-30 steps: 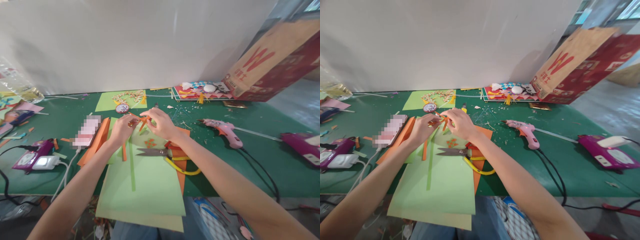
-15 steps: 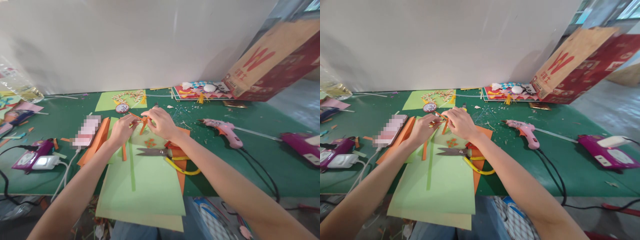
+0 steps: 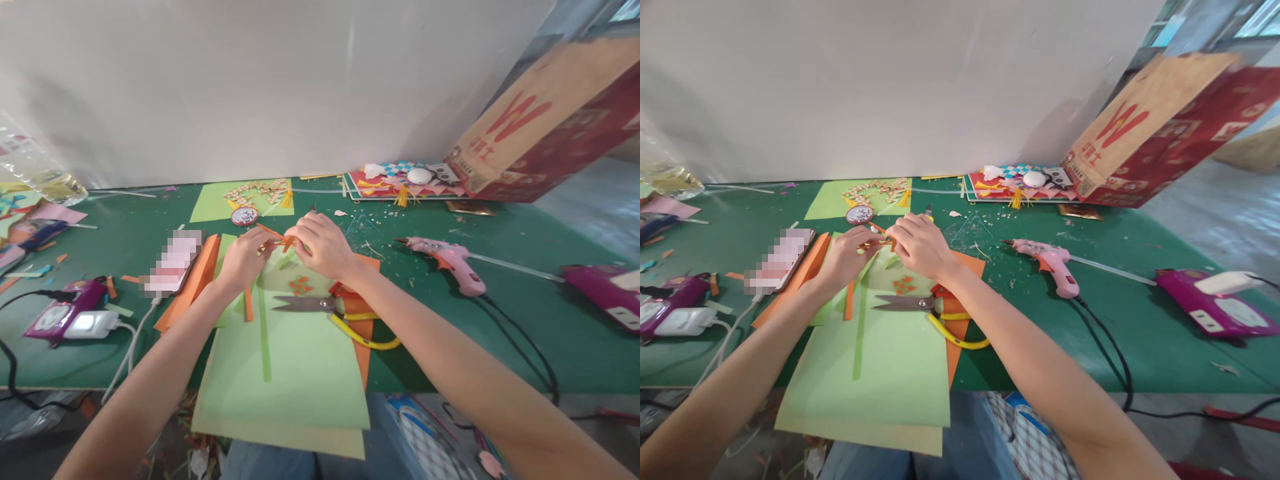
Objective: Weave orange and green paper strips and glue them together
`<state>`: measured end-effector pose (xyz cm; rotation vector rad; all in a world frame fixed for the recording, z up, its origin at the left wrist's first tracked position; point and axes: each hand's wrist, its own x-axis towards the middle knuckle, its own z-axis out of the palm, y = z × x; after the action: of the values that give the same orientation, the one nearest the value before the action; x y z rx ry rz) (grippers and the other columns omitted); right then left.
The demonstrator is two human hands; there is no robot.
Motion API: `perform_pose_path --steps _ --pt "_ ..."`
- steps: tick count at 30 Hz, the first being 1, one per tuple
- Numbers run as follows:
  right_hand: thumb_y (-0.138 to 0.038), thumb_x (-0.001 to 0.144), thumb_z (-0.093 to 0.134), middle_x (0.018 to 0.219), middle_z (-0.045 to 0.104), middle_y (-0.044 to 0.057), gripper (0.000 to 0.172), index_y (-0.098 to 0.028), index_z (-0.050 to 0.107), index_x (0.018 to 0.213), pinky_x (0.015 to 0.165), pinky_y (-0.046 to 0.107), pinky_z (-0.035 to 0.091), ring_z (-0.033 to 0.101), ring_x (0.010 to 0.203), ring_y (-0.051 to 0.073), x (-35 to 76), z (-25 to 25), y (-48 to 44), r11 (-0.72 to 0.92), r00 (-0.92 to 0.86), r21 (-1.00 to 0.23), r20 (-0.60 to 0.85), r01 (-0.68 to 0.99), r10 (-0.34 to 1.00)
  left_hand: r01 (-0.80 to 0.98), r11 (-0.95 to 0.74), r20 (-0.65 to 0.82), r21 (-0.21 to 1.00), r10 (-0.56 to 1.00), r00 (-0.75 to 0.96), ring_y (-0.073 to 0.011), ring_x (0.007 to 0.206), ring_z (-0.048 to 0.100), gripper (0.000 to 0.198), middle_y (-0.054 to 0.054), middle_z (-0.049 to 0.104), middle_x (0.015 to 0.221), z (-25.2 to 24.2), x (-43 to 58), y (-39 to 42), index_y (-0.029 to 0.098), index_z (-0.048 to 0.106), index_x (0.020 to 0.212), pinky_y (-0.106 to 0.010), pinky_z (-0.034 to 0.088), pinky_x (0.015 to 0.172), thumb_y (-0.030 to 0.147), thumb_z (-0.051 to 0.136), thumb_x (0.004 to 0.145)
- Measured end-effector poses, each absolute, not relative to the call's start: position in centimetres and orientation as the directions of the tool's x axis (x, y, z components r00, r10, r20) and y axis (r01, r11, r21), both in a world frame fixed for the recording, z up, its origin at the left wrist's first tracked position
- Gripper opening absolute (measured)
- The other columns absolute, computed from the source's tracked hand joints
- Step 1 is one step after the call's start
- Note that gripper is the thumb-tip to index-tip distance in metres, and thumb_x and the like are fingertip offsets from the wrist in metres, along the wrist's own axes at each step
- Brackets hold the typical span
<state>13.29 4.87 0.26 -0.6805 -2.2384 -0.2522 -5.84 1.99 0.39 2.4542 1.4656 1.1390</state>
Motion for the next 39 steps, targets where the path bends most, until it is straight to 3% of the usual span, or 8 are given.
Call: perform_pose_path --steps 6,11,14,17,21,29,36,39 --pt "-0.01 0.085 0.038 0.084 0.064 0.008 0.025 -0.019 0.058 0.098 0.075 0.036 0.043 0.056 0.083 0.022 13.2 0.1 4.8 0.853 -0.524 -0.143 0.735 0.502 0.431 0.665 -0.561 0.57 0.493 0.786 0.24 -0.015 0.075 0.064 0.01 -0.004 0.07 0.085 0.9 -5.5 1.8 0.021 0.07 0.082 -0.025 0.05 0.07 0.019 0.06 0.081" --pt "-0.019 0.082 0.05 0.098 0.063 0.008 0.036 -0.021 0.052 0.118 0.085 0.04 0.045 0.057 0.094 0.023 12.9 0.1 4.7 0.796 -0.422 -0.444 0.682 0.411 0.598 0.491 -0.459 0.468 0.74 0.876 0.113 -0.0166 0.076 0.066 0.013 -0.004 0.071 0.081 1.3 -5.2 1.9 0.019 0.069 0.078 -0.028 0.054 0.071 0.032 0.068 0.074" --pt "-0.036 0.077 0.062 0.108 0.062 0.01 0.054 -0.021 0.047 0.127 0.082 0.037 0.048 0.059 0.096 0.022 12.5 -0.1 4.9 0.629 -0.375 -0.715 0.516 0.306 0.77 0.338 -0.339 0.351 0.878 0.936 0.028 -0.0178 0.078 0.067 0.022 -0.005 0.072 0.081 1.8 -5.2 1.8 0.017 0.069 0.079 -0.029 0.054 0.071 0.034 0.074 0.066" --pt "-0.049 0.073 0.065 0.098 0.065 0.008 0.045 -0.017 0.06 0.104 0.077 0.034 0.047 0.062 0.084 0.02 12.2 -0.3 5.0 0.438 -0.405 -0.854 0.309 0.281 0.861 0.243 -0.26 0.271 0.934 0.963 -0.009 -0.0157 0.072 0.065 0.023 -0.003 0.07 0.076 2.4 -5.1 1.5 0.017 0.069 0.08 -0.027 0.053 0.064 0.032 0.075 0.063" --pt "-0.05 0.073 0.063 0.072 0.06 0.002 0.035 -0.017 0.058 0.065 0.067 0.028 0.042 0.056 0.069 0.015 12.1 0.0 4.8 0.383 -0.425 -0.896 0.263 0.226 0.866 0.145 -0.219 0.224 0.965 0.974 -0.018 -0.0132 0.066 0.063 0.024 -0.001 0.069 0.071 2.8 -5.0 1.5 0.017 0.07 0.08 -0.025 0.051 0.062 0.029 0.076 0.061" --pt "-0.04 0.08 0.057 0.068 0.062 0.001 0.027 -0.017 0.059 0.065 0.068 0.027 0.04 0.055 0.068 0.013 12.8 0.9 4.7 0.374 -0.378 -0.916 0.298 0.147 0.877 0.204 -0.192 0.205 0.96 0.978 -0.044 -0.0149 0.07 0.064 0.026 -0.003 0.071 0.074 2.5 -5.4 1.7 0.017 0.071 0.082 -0.026 0.051 0.066 0.035 0.076 0.064" --pt "-0.037 0.082 0.056 0.048 0.042 -0.006 0.036 -0.02 0.043 0.053 0.053 0.025 0.031 0.037 0.048 0.008 12.6 1.5 4.0 0.383 -0.503 -0.897 0.233 0.219 0.832 0.263 -0.229 0.204 0.937 0.972 0.12 -0.016 0.071 0.066 0.026 -0.005 0.072 0.078 2.5 -5.2 1.6 0.016 0.069 0.081 -0.029 0.053 0.071 0.04 0.071 0.072" --pt "-0.041 0.083 0.056 0.047 0.038 -0.007 0.035 -0.019 0.048 0.056 0.049 0.025 0.026 0.033 0.045 0.007 12.6 1.5 4.0 0.359 -0.515 -0.907 0.205 0.219 0.832 0.248 -0.252 0.224 0.935 0.965 0.135 -0.0149 0.067 0.064 0.021 -0.004 0.07 0.071 2.2 -5.2 1.7 0.016 0.068 0.074 -0.029 0.052 0.07 0.037 0.07 0.073"
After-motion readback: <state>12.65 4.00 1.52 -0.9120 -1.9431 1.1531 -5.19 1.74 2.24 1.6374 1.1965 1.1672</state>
